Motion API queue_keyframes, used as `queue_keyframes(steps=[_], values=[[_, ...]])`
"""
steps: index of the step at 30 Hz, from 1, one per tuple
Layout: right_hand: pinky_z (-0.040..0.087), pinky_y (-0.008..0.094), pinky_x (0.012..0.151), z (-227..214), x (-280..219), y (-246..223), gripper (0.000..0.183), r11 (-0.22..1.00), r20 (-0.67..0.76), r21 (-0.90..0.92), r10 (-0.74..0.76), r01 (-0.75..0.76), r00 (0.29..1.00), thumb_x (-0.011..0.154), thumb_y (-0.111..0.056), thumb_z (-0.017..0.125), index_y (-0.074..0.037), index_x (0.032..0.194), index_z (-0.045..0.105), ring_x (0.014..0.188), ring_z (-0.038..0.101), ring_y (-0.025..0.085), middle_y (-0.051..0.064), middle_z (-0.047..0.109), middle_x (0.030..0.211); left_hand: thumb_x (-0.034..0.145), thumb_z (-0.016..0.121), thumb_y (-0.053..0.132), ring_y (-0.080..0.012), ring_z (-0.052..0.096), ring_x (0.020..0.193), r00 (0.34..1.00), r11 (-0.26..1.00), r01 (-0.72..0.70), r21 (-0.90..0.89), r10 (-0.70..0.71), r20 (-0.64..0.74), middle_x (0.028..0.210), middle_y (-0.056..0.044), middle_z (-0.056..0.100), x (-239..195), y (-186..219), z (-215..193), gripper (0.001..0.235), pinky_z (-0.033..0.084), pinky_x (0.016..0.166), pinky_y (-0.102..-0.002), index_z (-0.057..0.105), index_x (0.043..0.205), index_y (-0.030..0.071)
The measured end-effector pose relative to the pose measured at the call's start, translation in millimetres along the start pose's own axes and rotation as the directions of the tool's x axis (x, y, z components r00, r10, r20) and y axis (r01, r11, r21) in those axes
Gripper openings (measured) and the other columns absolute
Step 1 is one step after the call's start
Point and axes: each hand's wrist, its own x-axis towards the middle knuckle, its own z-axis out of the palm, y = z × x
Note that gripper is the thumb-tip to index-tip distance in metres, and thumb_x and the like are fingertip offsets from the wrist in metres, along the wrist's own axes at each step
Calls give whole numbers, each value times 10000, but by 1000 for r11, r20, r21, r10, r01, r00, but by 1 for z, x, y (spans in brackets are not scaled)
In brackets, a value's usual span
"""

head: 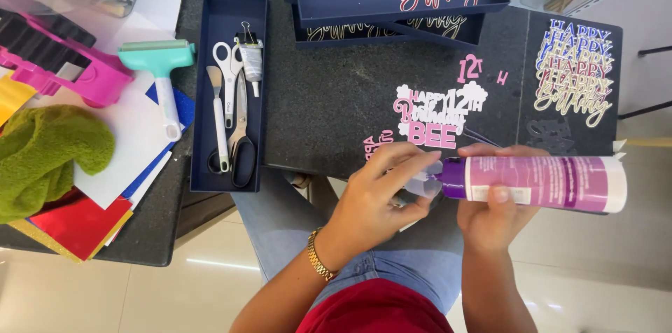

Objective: Applying glue to paper cutouts and assembling a decorative birthday sign

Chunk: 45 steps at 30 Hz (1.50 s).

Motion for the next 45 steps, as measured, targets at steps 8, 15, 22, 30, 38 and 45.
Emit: queue_keyframes(steps=[8, 15, 22, 30, 38, 45], values=[[632, 455, 913, 2, -4, -9, 620, 977, 53, -124, -169, 175, 984, 863, -435, 711, -50, 1200, 362, 933, 720, 416, 174, 519, 1059, 827, 801, -3, -340, 733, 1076, 988, 987, -156, -28, 156, 8, 1189, -168, 683, 7, 17, -8, 441, 617, 930, -426, 685, 1251, 33], [637, 468, 939, 13, -23, -2, 625, 979, -35, -147, -147, 141, 988, 865, -420, 725, -26, 1207, 379, 967, 728, 422, 176, 527, 1052, 921, 728, -10, -369, 736, 1055, 938, 922, -333, 198, 345, -29, 1113, -220, 695, 8, 24, -10, 249, 637, 924, -435, 700, 1163, -61], [548, 316, 818, 42, -20, 31, 550, 974, -32, -220, -71, 62, 997, 826, -108, 835, -55, 1238, 474, 982, 683, 234, 102, 615, 1105, 853, 798, 31, -333, 742, 1006, 953, 914, -133, 384, 224, -202, 1088, -160, 714, -17, -25, -1, 438, 638, 869, -423, 687, 1277, 23], [440, 257, 704, 35, 3, 16, 710, 917, 387, -389, 244, -82, 889, 869, -80, 769, -62, 1486, 418, 980, 610, 188, 146, 631, 1324, 851, 788, -30, -470, 631, 1156, 909, 956, 275, 102, -224, -350, 1191, -221, 613, -22, -109, -19, 551, 510, 965, -539, 574, 1359, -40], [508, 421, 941, 68, -2, 38, 801, 886, 386, -445, 320, -130, 865, 792, -67, 864, -35, 1480, 456, 1263, 588, 331, 151, 587, 1431, 902, 787, 36, -439, 576, 1278, 871, 934, 358, -7, -336, -359, 1270, -232, 586, -40, -147, -18, 588, 481, 1069, -518, 489, 1403, -50], [515, 541, 1027, 157, 6, 81, 784, 927, 467, -364, 94, 94, 879, 795, -108, 891, -24, 1467, 498, 1291, 575, 484, 269, 587, 1397, 838, 843, 93, -397, 643, 1189, 894, 831, 360, 424, -179, -410, 1216, -189, 686, -46, -173, -36, 572, 416, 1145, -508, 588, 1342, 5]])
